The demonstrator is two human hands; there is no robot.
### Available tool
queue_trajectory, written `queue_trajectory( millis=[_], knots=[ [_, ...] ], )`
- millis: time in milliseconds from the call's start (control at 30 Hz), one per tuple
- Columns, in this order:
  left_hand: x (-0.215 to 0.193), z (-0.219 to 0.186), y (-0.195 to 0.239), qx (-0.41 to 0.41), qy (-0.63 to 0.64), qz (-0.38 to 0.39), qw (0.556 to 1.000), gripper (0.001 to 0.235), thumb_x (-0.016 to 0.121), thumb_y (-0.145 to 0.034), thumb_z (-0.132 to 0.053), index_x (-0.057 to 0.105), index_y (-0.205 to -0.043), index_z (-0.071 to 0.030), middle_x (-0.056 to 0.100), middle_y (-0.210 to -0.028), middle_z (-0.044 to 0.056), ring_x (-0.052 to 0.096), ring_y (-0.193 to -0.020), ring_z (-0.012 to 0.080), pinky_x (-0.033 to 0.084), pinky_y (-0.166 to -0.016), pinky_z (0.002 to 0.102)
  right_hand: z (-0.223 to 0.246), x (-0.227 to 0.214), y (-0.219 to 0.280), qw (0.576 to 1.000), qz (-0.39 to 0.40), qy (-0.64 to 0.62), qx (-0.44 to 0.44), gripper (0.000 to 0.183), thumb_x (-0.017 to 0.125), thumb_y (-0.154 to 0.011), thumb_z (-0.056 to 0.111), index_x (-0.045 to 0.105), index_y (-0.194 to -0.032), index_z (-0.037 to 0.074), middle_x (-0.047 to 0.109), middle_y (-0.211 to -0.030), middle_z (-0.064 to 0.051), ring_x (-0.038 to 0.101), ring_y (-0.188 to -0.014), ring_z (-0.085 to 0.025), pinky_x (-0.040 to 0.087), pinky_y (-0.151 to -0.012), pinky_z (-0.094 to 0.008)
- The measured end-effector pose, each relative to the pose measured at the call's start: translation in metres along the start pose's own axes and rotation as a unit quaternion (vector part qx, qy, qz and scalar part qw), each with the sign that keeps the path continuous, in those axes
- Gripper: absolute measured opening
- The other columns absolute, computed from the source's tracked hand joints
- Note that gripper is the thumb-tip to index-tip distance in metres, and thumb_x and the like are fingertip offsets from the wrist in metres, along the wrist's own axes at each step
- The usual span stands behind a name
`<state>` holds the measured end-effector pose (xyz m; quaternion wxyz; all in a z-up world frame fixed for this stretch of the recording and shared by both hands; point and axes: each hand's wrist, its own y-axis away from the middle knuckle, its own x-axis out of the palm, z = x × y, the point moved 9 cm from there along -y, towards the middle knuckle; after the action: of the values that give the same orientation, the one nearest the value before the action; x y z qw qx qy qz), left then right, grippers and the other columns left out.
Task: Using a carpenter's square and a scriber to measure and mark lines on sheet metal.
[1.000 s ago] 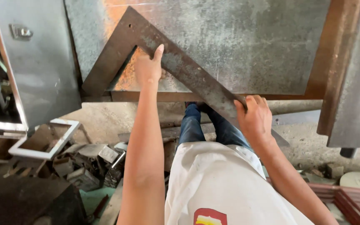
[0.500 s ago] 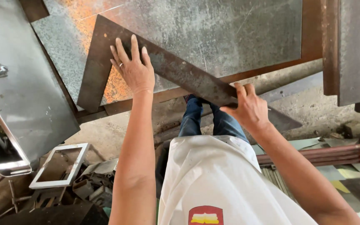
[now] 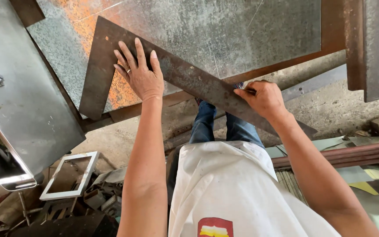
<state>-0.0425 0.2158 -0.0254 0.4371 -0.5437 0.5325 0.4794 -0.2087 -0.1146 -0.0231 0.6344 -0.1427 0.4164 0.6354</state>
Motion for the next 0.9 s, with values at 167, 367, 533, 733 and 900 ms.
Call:
queue_trajectory(
  millis=[167, 367, 533, 733, 900],
  knots=[
    [0.001, 0.0, -0.001, -0.005, -0.013, 0.001, 1.0, 0.058, 0.035, -0.113, -0.056, 0.038, -0.164, -0.031, 0.018, -0.173, 0.009, 0.012, -0.161, 0.0338, 0.008, -0.132, 0.053, -0.008, 0.011, -0.006, 0.996, 0.027, -0.079, 0.04, 0.036, 0.079, -0.09, 0.04, 0.079, -0.098, 0.005, 0.073, -0.078, -0.015, 0.069, -0.065, -0.026, 0.053, -0.063, -0.038],
    [0.0, -0.001, -0.001, -0.012, -0.014, -0.004, 1.0, 0.056, 0.036, -0.113, -0.057, 0.038, -0.164, -0.033, 0.019, -0.173, 0.009, 0.013, -0.161, 0.0335, 0.008, -0.133, 0.053, 0.003, 0.023, -0.01, 0.968, 0.039, -0.223, 0.108, 0.031, 0.079, -0.092, 0.03, 0.079, -0.107, 0.003, 0.08, -0.088, -0.01, 0.065, -0.077, -0.01, 0.054, -0.068, -0.032],
    [0.0, 0.0, -0.001, -0.021, -0.009, -0.004, 1.0, 0.057, 0.038, -0.112, -0.057, 0.039, -0.163, -0.033, 0.018, -0.173, 0.009, 0.012, -0.161, 0.0344, 0.008, -0.132, 0.054, -0.001, 0.03, -0.007, 0.958, 0.028, -0.26, 0.119, 0.029, 0.078, -0.093, 0.027, 0.079, -0.107, 0.002, 0.08, -0.093, -0.006, 0.066, -0.081, -0.007, 0.055, -0.073, -0.029],
    [-0.005, -0.003, -0.002, -0.022, -0.027, 0.03, 0.999, 0.059, 0.034, -0.111, -0.058, 0.031, -0.166, -0.036, 0.01, -0.174, 0.005, 0.007, -0.161, 0.035, 0.004, -0.131, 0.057, -0.002, 0.029, -0.003, 0.968, -0.005, -0.214, 0.131, 0.032, 0.08, -0.093, 0.029, 0.078, -0.107, 0.001, 0.079, -0.09, -0.009, 0.065, -0.079, -0.008, 0.054, -0.073, -0.029],
    [-0.008, -0.004, -0.004, -0.045, -0.042, 0.089, 0.994, 0.06, 0.028, -0.111, -0.06, 0.022, -0.167, -0.039, 0.001, -0.175, 0.003, 0.001, -0.161, 0.0349, 0.0, -0.13, 0.057, 0.0, 0.028, -0.003, 0.97, -0.005, -0.213, 0.12, 0.035, 0.078, -0.092, 0.031, 0.078, -0.11, 0.001, 0.079, -0.09, -0.008, 0.064, -0.079, -0.008, 0.053, -0.072, -0.03]
  ],
)
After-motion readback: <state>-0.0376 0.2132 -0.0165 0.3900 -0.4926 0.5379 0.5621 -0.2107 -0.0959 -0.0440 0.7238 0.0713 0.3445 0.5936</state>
